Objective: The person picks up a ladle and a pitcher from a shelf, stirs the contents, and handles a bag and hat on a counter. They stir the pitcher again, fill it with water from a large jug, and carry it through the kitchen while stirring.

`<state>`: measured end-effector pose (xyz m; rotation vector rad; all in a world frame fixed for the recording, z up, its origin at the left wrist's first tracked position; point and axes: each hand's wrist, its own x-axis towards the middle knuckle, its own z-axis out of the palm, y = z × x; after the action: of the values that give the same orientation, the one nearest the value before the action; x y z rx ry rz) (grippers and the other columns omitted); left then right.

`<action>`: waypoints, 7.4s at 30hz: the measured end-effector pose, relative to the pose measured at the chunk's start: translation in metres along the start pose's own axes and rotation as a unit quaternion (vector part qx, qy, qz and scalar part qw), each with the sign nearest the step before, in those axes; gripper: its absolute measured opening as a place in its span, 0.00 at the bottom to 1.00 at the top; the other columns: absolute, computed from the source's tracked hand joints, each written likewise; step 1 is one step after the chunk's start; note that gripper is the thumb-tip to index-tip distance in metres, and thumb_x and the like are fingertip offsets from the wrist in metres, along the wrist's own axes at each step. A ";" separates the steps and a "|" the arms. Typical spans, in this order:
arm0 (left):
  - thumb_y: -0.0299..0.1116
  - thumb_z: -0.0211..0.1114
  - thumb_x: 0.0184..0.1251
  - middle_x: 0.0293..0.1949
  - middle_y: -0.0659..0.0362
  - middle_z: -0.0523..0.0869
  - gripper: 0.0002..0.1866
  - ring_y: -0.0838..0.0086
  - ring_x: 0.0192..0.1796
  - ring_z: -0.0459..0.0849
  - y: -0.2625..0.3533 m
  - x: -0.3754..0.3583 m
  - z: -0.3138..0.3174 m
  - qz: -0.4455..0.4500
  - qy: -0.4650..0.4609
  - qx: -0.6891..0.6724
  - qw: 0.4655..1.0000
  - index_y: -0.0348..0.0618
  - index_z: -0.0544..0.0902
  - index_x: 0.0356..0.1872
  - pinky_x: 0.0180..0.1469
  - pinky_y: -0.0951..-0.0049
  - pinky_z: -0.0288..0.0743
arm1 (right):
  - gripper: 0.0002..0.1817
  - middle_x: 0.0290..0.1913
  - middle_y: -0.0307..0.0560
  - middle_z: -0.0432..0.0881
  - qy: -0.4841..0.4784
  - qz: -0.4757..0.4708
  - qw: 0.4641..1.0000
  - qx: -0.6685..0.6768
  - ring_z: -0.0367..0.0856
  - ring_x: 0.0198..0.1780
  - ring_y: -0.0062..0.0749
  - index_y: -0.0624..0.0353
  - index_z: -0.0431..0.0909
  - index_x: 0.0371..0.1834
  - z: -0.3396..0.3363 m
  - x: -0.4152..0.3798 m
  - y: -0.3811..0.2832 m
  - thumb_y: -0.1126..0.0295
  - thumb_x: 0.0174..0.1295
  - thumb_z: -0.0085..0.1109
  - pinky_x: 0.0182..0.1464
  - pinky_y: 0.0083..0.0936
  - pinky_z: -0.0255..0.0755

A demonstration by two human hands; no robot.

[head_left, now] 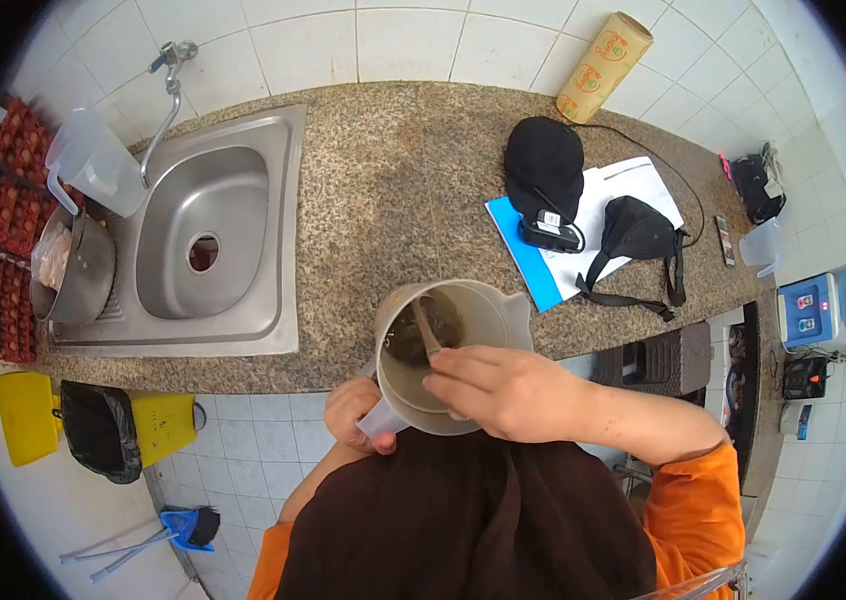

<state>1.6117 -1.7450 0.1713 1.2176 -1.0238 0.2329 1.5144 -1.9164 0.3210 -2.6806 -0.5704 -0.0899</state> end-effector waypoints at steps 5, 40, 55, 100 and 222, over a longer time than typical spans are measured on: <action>0.55 0.60 0.57 0.16 0.57 0.74 0.27 0.69 0.15 0.72 0.003 0.004 0.003 -0.030 0.038 -0.016 0.999 0.37 0.71 0.18 0.17 0.74 0.63 | 0.16 0.45 0.56 0.77 0.110 0.103 0.988 0.018 0.78 0.45 0.43 0.67 0.73 0.43 0.015 -0.007 -0.005 0.77 0.48 0.58 0.46 0.30 0.74; 0.60 0.55 0.56 0.15 0.57 0.72 0.32 0.72 0.16 0.72 0.011 0.022 0.004 -0.197 0.070 0.046 0.977 0.32 0.75 0.22 0.20 0.75 0.62 | 0.05 0.29 0.56 0.79 0.069 0.158 0.978 0.117 0.78 0.33 0.50 0.66 0.76 0.33 -0.017 0.051 0.035 0.77 0.55 0.52 0.36 0.35 0.72; 0.58 0.55 0.58 0.14 0.63 0.65 0.31 0.80 0.17 0.63 -0.005 0.023 0.002 -0.185 0.104 0.004 0.977 0.36 0.68 0.14 0.19 0.77 0.53 | 0.07 0.28 0.56 0.80 0.001 0.112 0.980 0.163 0.79 0.31 0.47 0.66 0.78 0.33 -0.027 0.044 0.042 0.76 0.56 0.51 0.33 0.32 0.72; 0.61 0.55 0.57 0.14 0.60 0.70 0.30 0.72 0.15 0.70 -0.005 0.019 -0.005 -0.035 0.089 0.082 0.992 0.41 0.68 0.14 0.19 0.75 0.61 | 0.12 0.40 0.49 0.78 -0.073 -0.165 0.984 0.001 0.77 0.45 0.40 0.62 0.75 0.39 -0.036 -0.003 0.011 0.75 0.51 0.49 0.44 0.31 0.74; 0.60 0.58 0.55 0.25 0.55 0.81 0.31 0.61 0.23 0.79 -0.024 -0.025 -0.025 0.039 -0.128 0.161 0.978 0.37 0.75 0.41 0.26 0.64 0.73 | 0.12 0.39 0.46 0.81 0.037 -0.285 0.893 -0.347 0.78 0.46 0.38 0.61 0.80 0.30 0.029 0.015 0.037 0.67 0.47 0.52 0.50 0.26 0.68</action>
<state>1.6261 -1.7237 0.1367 1.5305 -1.2938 0.3187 1.5421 -1.9307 0.2826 -3.0277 -1.5267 -0.6695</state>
